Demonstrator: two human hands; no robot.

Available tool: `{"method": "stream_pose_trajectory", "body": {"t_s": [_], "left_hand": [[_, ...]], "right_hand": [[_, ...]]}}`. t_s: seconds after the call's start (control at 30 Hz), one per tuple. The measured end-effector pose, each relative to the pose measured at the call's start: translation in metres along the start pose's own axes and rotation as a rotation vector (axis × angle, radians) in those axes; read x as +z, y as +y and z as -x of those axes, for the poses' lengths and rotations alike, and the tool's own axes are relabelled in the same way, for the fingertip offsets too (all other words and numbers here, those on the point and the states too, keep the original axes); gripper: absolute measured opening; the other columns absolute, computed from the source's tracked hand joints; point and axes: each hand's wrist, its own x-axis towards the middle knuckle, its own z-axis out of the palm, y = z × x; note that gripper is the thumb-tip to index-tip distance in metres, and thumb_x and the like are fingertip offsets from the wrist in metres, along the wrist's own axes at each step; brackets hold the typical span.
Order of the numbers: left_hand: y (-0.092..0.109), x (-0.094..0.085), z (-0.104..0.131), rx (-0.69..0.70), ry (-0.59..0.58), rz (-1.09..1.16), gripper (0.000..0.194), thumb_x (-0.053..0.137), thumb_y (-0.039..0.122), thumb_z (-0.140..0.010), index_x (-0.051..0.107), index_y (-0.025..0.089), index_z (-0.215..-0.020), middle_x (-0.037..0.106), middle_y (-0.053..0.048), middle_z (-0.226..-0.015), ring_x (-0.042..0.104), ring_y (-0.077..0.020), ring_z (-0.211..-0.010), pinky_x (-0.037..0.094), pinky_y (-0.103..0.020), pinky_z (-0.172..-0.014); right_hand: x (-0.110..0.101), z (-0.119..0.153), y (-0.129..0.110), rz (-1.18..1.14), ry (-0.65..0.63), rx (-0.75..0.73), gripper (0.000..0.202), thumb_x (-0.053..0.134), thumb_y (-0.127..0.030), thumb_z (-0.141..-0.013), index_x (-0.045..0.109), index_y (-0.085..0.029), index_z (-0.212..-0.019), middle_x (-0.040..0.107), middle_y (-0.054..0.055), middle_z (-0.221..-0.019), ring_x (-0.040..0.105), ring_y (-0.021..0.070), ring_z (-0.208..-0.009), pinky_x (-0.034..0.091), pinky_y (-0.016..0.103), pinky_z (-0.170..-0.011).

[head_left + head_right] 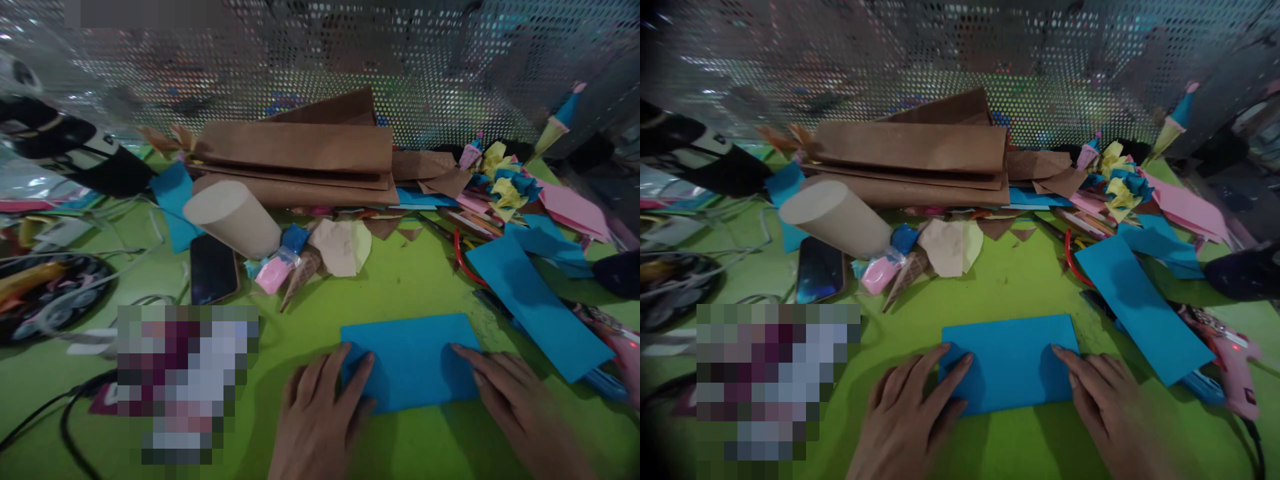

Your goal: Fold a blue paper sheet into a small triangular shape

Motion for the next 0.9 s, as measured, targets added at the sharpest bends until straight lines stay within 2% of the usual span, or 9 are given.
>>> {"method": "stream_pose_trajectory", "body": {"t_s": [0.13, 0.2, 0.27, 0.33, 0.43, 0.57, 0.73, 0.8, 0.9], "left_hand": [[0.006, 0.006, -0.008, 0.148, 0.031, 0.026, 0.040, 0.051, 0.020, -0.104, 0.062, 0.017, -0.142, 0.057, -0.010, -0.154, 0.050, -0.0291, -0.142, 0.046, -0.045, -0.115], [0.007, 0.011, -0.011, 0.220, -0.034, 0.040, 0.045, 0.050, 0.011, -0.100, 0.058, 0.013, -0.144, 0.048, -0.011, -0.162, 0.040, -0.0284, -0.152, 0.046, -0.043, -0.118], [0.008, 0.013, -0.014, 0.276, -0.148, 0.076, 0.062, 0.056, 0.007, -0.094, 0.049, 0.022, -0.154, 0.038, -0.009, -0.168, 0.032, -0.0309, -0.156, 0.046, -0.046, -0.118], [0.008, 0.013, -0.018, 0.312, -0.255, 0.107, 0.078, 0.063, 0.009, -0.091, 0.039, 0.037, -0.160, 0.029, -0.006, -0.172, 0.028, -0.0364, -0.158, 0.045, -0.054, -0.118], [0.011, 0.007, -0.022, 0.319, -0.330, 0.132, 0.075, 0.067, 0.017, -0.094, 0.039, 0.046, -0.158, 0.029, -0.005, -0.172, 0.028, -0.0413, -0.157, 0.042, -0.062, -0.118], [0.017, -0.002, -0.022, 0.278, -0.313, 0.185, 0.060, 0.061, 0.036, -0.101, 0.042, 0.046, -0.157, 0.027, -0.006, -0.172, 0.022, -0.0411, -0.159, 0.037, -0.064, -0.120], [0.017, -0.004, -0.017, 0.300, -0.278, 0.213, 0.065, 0.056, 0.067, -0.098, 0.036, 0.051, -0.159, 0.015, -0.004, -0.176, 0.016, -0.0426, -0.160, 0.031, -0.068, -0.121], [0.015, 0.000, -0.016, 0.308, -0.262, 0.206, 0.069, 0.052, 0.073, -0.097, 0.034, 0.051, -0.159, 0.013, -0.004, -0.176, 0.015, -0.0429, -0.160, 0.029, -0.068, -0.122], [0.013, 0.005, -0.016, 0.322, -0.239, 0.216, 0.070, 0.051, 0.076, -0.096, 0.035, 0.051, -0.159, 0.013, -0.004, -0.176, 0.015, -0.0431, -0.160, 0.027, -0.068, -0.122]], "right_hand": [[0.004, 0.000, 0.001, 0.034, 0.025, -0.006, 0.039, 0.048, -0.036, -0.106, 0.063, -0.036, -0.142, 0.074, 0.006, -0.113, 0.069, 0.0262, -0.098, 0.059, 0.040, -0.077], [0.006, -0.001, 0.002, 0.049, 0.052, -0.011, 0.038, 0.047, -0.037, -0.106, 0.065, -0.035, -0.140, 0.073, 0.007, -0.111, 0.068, 0.0270, -0.097, 0.058, 0.041, -0.077], [0.007, -0.002, 0.002, 0.055, 0.064, -0.016, 0.038, 0.046, -0.037, -0.106, 0.066, -0.033, -0.138, 0.071, 0.007, -0.107, 0.068, 0.0267, -0.096, 0.057, 0.041, -0.078], [0.008, -0.003, 0.002, 0.056, 0.074, -0.019, 0.038, 0.046, -0.037, -0.106, 0.066, -0.031, -0.138, 0.068, 0.009, -0.106, 0.067, 0.0264, -0.095, 0.057, 0.041, -0.079], [0.009, -0.004, 0.001, 0.070, 0.103, -0.026, 0.038, 0.046, -0.038, -0.106, 0.068, -0.029, -0.136, 0.062, 0.011, -0.106, 0.065, 0.0263, -0.095, 0.056, 0.041, -0.079], [0.009, -0.006, 0.000, 0.084, 0.135, -0.036, 0.038, 0.046, -0.038, -0.106, 0.069, -0.029, -0.135, 0.057, 0.011, -0.105, 0.063, 0.0259, -0.095, 0.055, 0.040, -0.079], [0.009, -0.006, 0.003, 0.093, 0.145, -0.029, 0.038, 0.044, -0.041, -0.107, 0.068, -0.029, -0.135, 0.056, 0.011, -0.109, 0.062, 0.0275, -0.103, 0.055, 0.042, -0.084], [0.007, -0.003, 0.000, 0.151, 0.221, -0.038, 0.040, 0.046, -0.043, -0.107, 0.066, -0.028, -0.138, 0.057, 0.013, -0.115, 0.062, 0.0307, -0.109, 0.054, 0.046, -0.090], [0.004, 0.008, -0.017, 0.289, 0.355, -0.060, 0.042, 0.048, -0.037, -0.107, 0.058, -0.031, -0.147, 0.058, 0.014, -0.138, 0.057, 0.0357, -0.125, 0.045, 0.055, -0.103]]}}
